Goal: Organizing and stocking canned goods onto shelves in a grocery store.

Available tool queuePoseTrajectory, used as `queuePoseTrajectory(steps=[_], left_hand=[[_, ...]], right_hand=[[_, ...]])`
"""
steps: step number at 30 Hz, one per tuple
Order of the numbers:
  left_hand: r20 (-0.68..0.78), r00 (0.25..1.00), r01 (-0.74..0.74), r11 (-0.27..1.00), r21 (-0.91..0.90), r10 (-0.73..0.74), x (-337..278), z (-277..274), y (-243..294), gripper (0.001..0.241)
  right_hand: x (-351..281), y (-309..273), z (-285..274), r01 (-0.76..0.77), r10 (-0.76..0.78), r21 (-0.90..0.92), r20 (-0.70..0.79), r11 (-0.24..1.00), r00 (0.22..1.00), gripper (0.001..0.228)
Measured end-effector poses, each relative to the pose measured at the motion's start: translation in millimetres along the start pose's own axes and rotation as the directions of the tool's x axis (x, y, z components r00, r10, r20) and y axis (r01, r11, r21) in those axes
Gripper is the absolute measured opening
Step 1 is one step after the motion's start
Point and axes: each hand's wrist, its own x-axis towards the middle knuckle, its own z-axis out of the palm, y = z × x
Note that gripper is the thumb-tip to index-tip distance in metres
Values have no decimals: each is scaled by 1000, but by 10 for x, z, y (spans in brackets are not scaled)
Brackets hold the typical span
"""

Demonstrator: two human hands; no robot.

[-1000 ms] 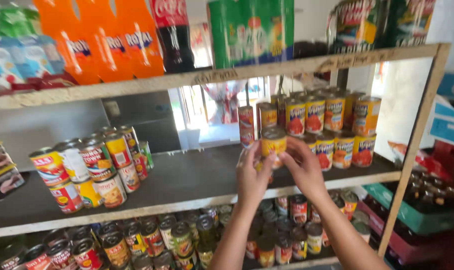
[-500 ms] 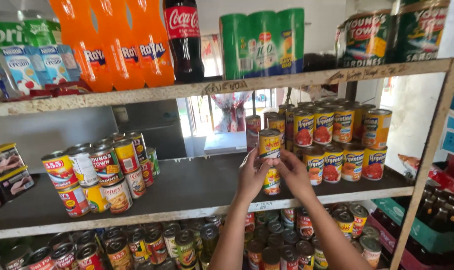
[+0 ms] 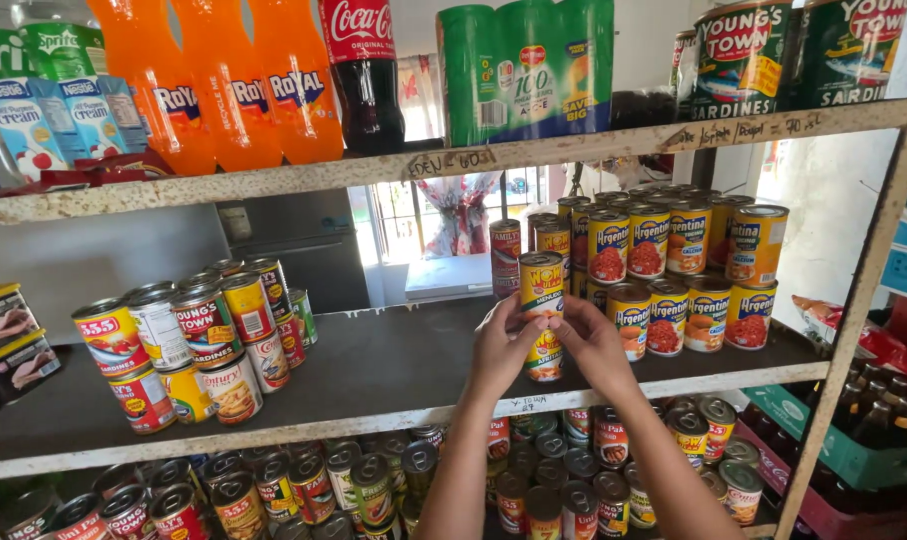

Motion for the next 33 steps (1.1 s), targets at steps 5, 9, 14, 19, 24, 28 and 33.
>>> queuePoseTrajectory(steps=[5,9,14,19,24,28,33], left_hand=[[45,998,32,932,361,-52,-163,-183,-174,50],[35,985,117,813,571,-167,-116,-161,-83,51],[44,967,136,654,745,-250,283,-184,-451,57],[-30,901,244,449,860,-432,671,-63,-449,73],[-112,849,331,354,875,-517,853,-44,-702,89],[-95,887,314,440,841,-452,844,-72,-918,93],[-156,904,352,486,800,-398,832,-130,-1082,68]], right_hand=[[-39,122,-249,-53,88,-246,132,968,987,36],[78,342,-361,-40,132,-503,148,863,980,36],[261,470,-206,-39,112,-697,59,716,992,36],[583,551,-33,110,-2,-815,132,569,991,28],[587,247,195,1,105,-908,50,419,993,18],[560,238,196,34,68,-841,84,539,994,22],[445,80,254,6,138,-836,97,548,986,32]])
